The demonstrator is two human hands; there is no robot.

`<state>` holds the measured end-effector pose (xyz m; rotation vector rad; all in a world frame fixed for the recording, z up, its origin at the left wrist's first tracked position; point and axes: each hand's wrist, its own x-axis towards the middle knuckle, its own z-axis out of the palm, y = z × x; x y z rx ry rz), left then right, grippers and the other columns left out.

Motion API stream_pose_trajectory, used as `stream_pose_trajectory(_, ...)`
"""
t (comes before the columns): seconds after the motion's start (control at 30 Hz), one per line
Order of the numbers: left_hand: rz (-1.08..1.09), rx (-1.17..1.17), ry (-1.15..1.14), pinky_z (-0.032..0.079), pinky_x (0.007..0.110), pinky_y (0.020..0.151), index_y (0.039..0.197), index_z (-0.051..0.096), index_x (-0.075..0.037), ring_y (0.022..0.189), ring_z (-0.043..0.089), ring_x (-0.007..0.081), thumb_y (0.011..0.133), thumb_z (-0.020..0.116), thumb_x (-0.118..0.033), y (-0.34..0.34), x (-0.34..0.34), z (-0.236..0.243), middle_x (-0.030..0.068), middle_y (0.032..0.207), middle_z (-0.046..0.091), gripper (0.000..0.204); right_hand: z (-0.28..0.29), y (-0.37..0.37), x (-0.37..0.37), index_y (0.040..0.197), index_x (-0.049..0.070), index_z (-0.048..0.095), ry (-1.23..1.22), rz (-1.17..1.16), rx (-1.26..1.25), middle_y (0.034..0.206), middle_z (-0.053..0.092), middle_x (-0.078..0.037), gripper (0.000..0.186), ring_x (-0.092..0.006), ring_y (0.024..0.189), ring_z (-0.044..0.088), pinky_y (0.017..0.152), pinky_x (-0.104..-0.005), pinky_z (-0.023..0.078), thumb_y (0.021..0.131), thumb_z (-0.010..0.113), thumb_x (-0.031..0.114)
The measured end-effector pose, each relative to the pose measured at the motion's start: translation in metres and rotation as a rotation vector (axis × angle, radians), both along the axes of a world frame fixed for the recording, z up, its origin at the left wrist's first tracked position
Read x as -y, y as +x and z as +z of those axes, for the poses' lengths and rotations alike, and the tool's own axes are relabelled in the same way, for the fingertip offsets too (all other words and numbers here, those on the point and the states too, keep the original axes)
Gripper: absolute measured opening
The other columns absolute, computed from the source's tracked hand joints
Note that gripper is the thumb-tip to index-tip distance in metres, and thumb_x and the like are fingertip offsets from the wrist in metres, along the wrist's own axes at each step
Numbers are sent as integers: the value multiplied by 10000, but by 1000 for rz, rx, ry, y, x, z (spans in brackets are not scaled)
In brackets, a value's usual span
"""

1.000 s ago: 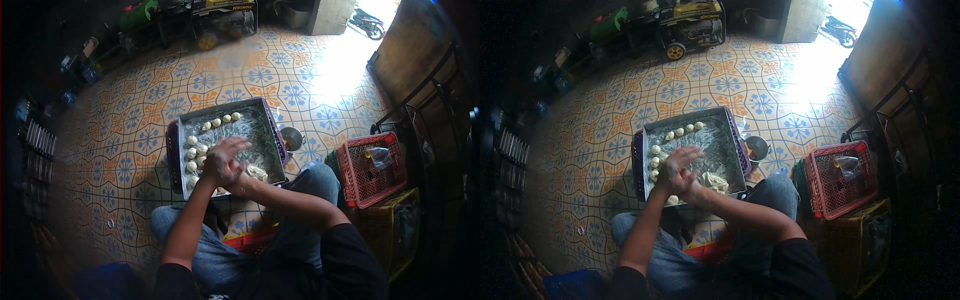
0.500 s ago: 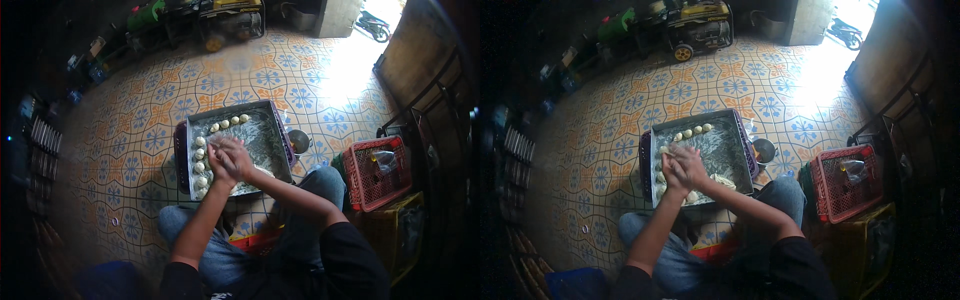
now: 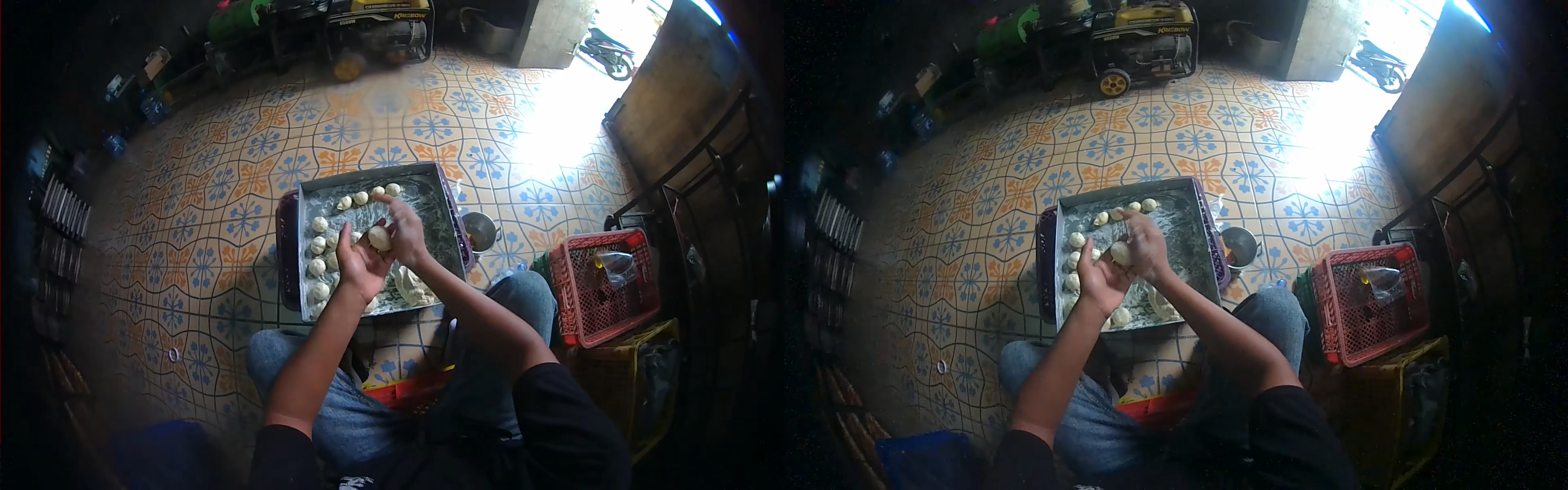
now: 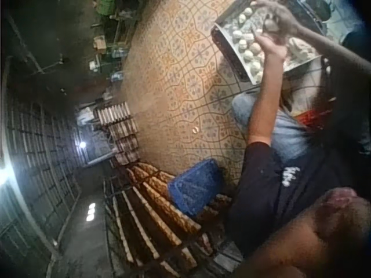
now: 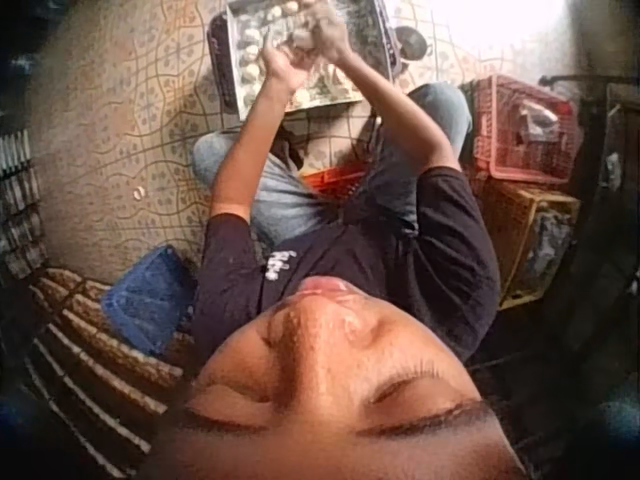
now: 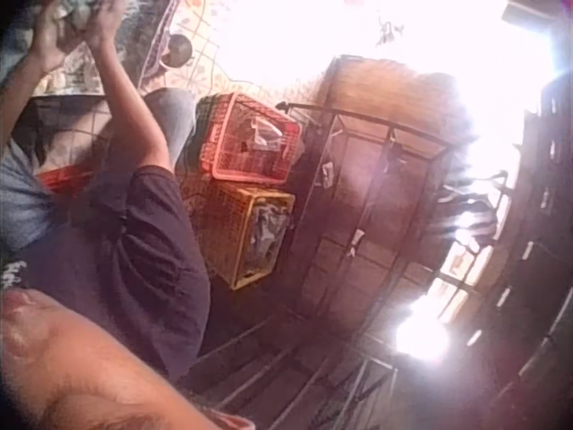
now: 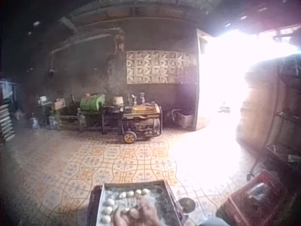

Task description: The person shapes portions of dough by hand. The person rolls small pieces of dough between their palms and places them into rows on a metal tray.

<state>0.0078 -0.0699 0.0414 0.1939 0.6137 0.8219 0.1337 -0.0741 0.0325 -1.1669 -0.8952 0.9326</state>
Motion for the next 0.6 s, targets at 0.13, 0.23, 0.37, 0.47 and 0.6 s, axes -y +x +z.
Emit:
stream_pose_trajectory(0.13,88,-166,180,543,378,958,1208,650,1,1022,690,286,1073,400,-468,-1,-6,-4,135,1096,722,548,-16,13,5,1293,144,596,-376,164,-776,1232,644,-106,721,-300,1067,623,951,-488,459,912,458,739)
stream_pose_trajectory(0.23,56,-625,816,528,378,976,1165,677,20,1073,687,290,1086,387,-417,-9,-18,-6,138,1191,713,530,-21,-8,4,1270,139,585,-499,365,-924,1234,632,-114,618,-319,1077,639,959,-524,473,975,401,650)
stream_pose_trajectory(0.37,251,-963,1343,375,414,1142,1156,704,6,1320,561,291,1070,477,-283,-24,-30,41,145,1269,694,378,-57,-7,-1,1022,155,612,-476,365,-751,937,672,-77,340,-196,754,632,604,-290,484,982,576,490)
stream_pose_trajectory(0.47,302,-956,1226,374,394,1130,1223,683,-13,1331,547,270,1055,487,-255,-51,-41,56,131,1226,707,354,-84,-6,2,946,147,600,-499,325,-649,816,626,-60,231,-152,609,548,470,-228,380,993,617,372)
stream_pose_trajectory(0.6,362,-920,1090,396,362,1072,1230,672,-4,1193,603,227,1065,431,-328,-60,-50,69,113,1210,713,436,-110,15,5,1030,110,627,-525,341,-475,870,640,-55,216,-151,679,605,582,-248,474,990,634,322)
